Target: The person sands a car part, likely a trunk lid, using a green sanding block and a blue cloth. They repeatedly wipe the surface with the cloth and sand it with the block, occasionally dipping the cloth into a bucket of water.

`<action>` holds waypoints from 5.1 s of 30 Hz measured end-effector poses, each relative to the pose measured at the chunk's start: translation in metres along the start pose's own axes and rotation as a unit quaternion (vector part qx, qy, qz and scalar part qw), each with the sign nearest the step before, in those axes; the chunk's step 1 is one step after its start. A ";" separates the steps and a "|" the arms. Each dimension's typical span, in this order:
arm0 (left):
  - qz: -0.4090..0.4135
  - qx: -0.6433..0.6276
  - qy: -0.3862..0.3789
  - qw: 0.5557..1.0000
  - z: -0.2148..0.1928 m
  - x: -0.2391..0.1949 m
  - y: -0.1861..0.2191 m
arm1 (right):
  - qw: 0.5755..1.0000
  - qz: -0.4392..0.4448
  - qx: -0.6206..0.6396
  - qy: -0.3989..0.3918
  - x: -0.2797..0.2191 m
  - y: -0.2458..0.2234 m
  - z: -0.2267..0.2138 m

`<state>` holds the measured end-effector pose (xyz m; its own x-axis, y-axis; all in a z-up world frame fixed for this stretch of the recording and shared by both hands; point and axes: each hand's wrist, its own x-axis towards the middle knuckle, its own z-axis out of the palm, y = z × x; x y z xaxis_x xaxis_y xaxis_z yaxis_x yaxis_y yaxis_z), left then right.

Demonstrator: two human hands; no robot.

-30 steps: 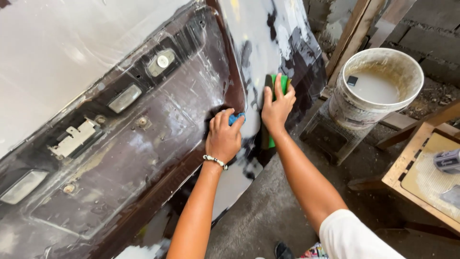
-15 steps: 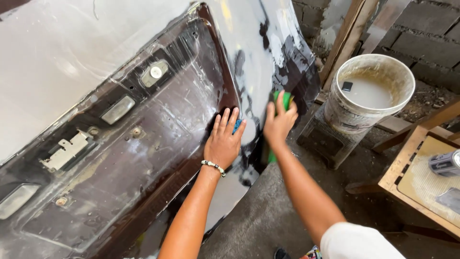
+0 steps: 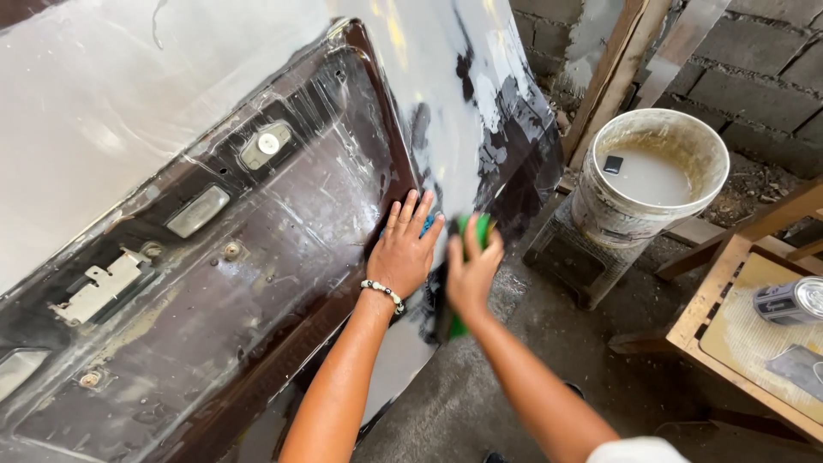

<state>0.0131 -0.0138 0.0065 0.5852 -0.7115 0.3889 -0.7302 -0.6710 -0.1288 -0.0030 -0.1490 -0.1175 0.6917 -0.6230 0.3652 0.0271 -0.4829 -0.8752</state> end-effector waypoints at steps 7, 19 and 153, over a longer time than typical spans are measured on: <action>-0.009 0.021 0.002 1.000 0.008 -0.005 -0.001 | 1.000 -0.019 0.000 0.004 0.104 0.022 0.015; -0.026 0.008 0.010 1.000 0.003 -0.002 0.002 | 0.996 -0.082 0.005 -0.021 -0.009 0.001 0.002; -0.094 -0.106 0.264 0.954 0.028 0.044 -0.014 | 0.992 -0.084 0.092 0.010 0.187 -0.086 0.020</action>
<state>0.0588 -0.0416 -0.0002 0.4942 -0.3411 0.7996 -0.7179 -0.6789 0.1540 0.1389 -0.2119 0.0194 0.6518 -0.5561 0.5157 0.2741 -0.4613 -0.8438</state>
